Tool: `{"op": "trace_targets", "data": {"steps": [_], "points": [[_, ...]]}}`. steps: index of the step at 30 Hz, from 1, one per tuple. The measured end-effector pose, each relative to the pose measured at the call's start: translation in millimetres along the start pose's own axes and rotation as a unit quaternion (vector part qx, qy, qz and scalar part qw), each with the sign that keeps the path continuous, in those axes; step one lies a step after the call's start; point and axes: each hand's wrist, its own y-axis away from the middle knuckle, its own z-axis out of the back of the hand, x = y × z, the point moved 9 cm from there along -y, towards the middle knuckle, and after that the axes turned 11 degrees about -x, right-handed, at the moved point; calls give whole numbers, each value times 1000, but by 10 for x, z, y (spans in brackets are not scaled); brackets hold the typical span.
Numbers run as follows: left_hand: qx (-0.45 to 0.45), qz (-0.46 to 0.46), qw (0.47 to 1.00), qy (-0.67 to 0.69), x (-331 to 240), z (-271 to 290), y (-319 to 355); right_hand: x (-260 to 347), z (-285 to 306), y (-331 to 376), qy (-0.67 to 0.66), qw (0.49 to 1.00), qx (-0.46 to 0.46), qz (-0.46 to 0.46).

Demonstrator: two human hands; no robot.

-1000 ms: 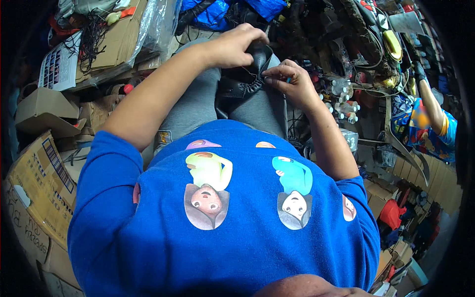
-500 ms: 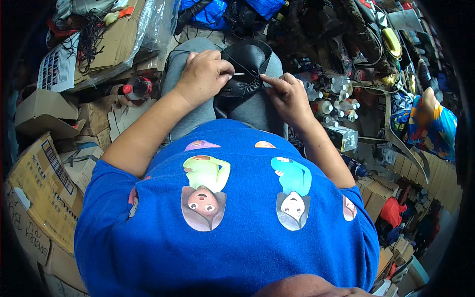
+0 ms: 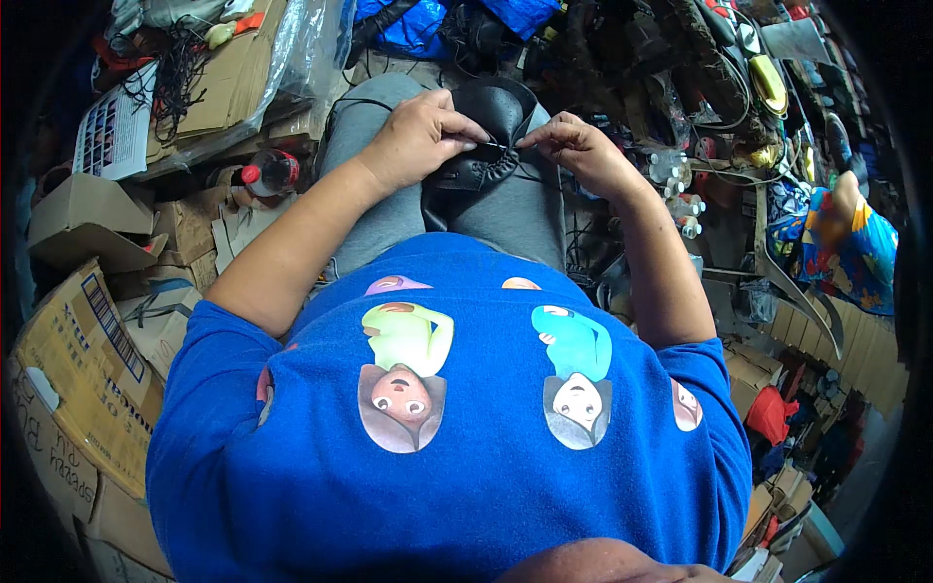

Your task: Stitching or lacing a black leather shoe component by hand.

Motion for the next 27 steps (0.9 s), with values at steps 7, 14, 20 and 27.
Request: {"op": "trace_targets", "data": {"steps": [7, 14, 20, 27], "points": [[6, -1, 1000, -4, 13, -42, 0, 13, 3, -1, -1, 1000, 0, 8], [35, 17, 999, 33, 102, -166, -69, -87, -40, -26, -56, 998, 30, 11], [107, -65, 992, 35, -87, -231, -201, -49, -65, -59, -35, 998, 47, 10], [90, 111, 986, 90, 97, -184, 12, -170, -145, 68, -175, 980, 17, -94]]}}
